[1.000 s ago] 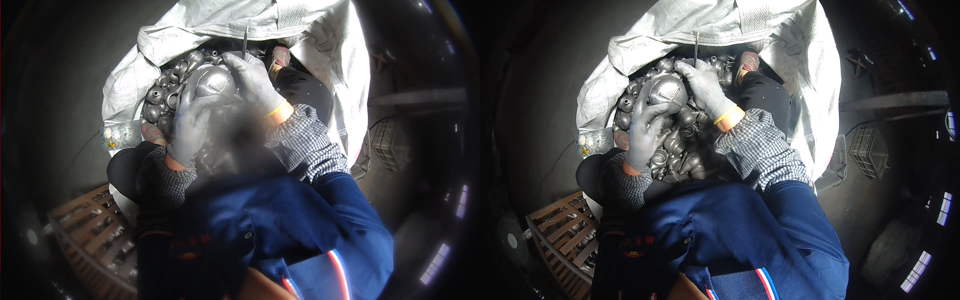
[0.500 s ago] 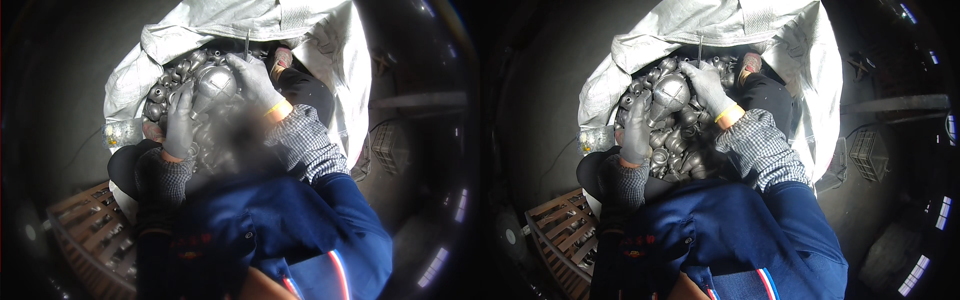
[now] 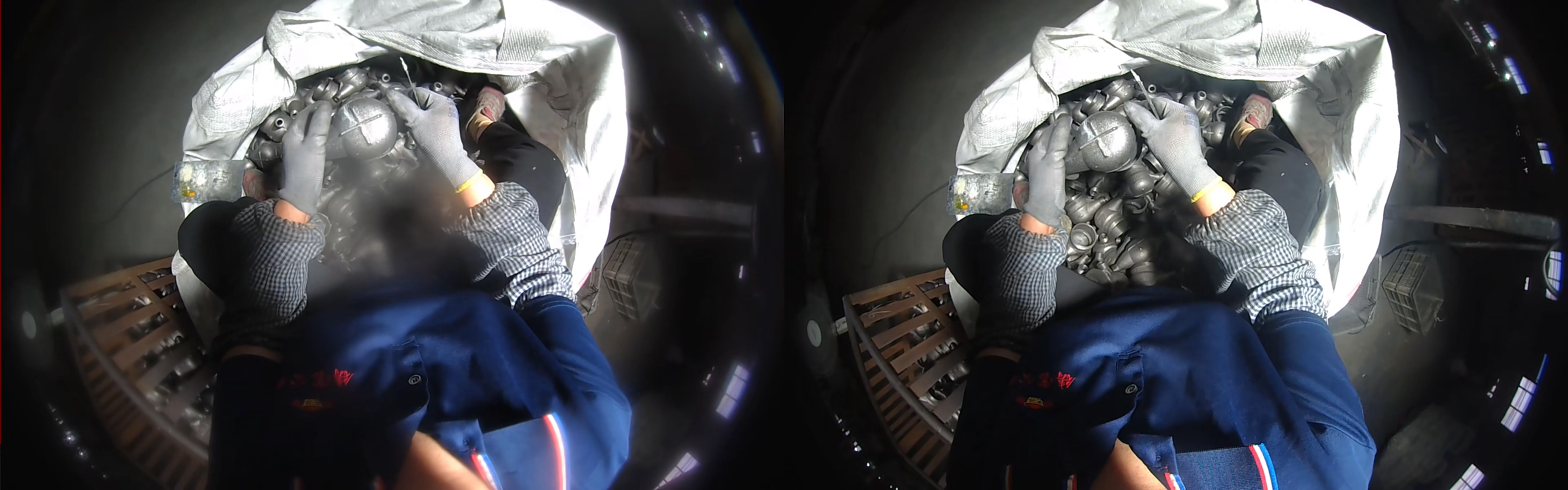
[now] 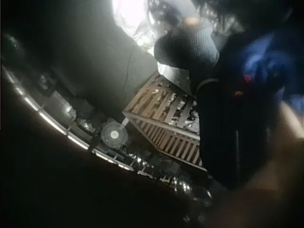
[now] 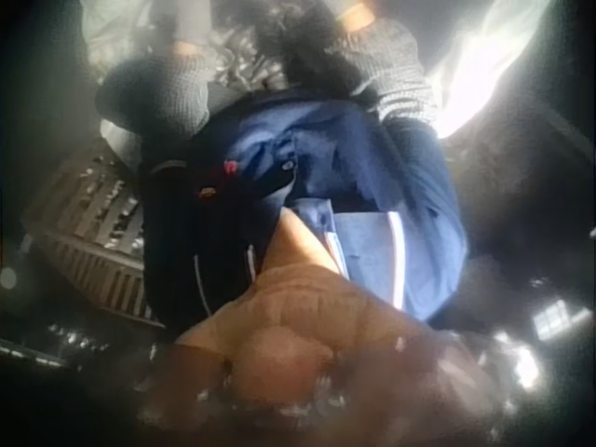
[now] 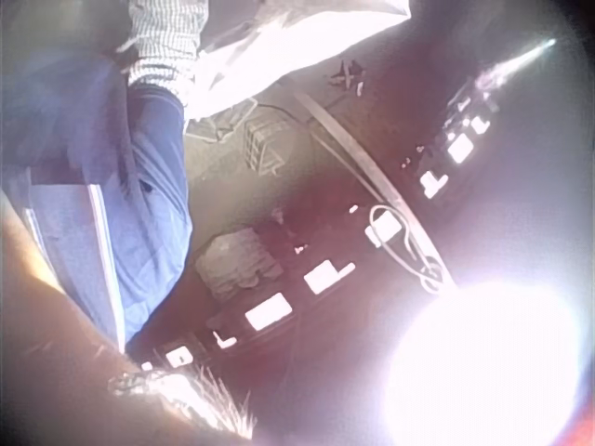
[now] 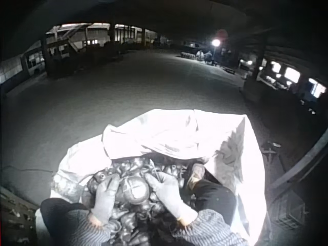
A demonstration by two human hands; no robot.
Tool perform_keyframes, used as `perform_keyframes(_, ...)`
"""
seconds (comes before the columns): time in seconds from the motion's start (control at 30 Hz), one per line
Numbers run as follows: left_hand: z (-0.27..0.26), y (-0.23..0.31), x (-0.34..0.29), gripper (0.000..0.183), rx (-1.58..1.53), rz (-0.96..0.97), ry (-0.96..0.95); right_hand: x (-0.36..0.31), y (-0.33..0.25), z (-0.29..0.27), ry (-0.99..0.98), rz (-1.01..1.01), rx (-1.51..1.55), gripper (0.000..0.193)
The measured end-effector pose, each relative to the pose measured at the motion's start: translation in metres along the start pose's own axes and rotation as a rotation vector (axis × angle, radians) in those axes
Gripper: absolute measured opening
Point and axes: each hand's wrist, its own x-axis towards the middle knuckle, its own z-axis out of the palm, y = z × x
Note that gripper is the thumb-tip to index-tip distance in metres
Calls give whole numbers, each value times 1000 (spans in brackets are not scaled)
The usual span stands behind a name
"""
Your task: The recorder is using a small metal tool to scrape or clean individual cast metal parts taken from a large bulk bag.
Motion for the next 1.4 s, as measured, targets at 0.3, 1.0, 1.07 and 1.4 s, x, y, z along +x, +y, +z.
perform_keyframes(0.3,2,-6,10,42,275,196,133,-1,14,2,-140,233,442,25)
perform_keyframes(1.0,0,7,5,56,686,318,155,-27,-3,-1,-296,252,540,24)
perform_keyframes(1.07,0,3,4,57,818,478,179,-28,-1,-3,-296,234,473,24)
perform_keyframes(1.4,-2,-12,17,47,458,356,153,-23,6,10,-114,-37,232,29)
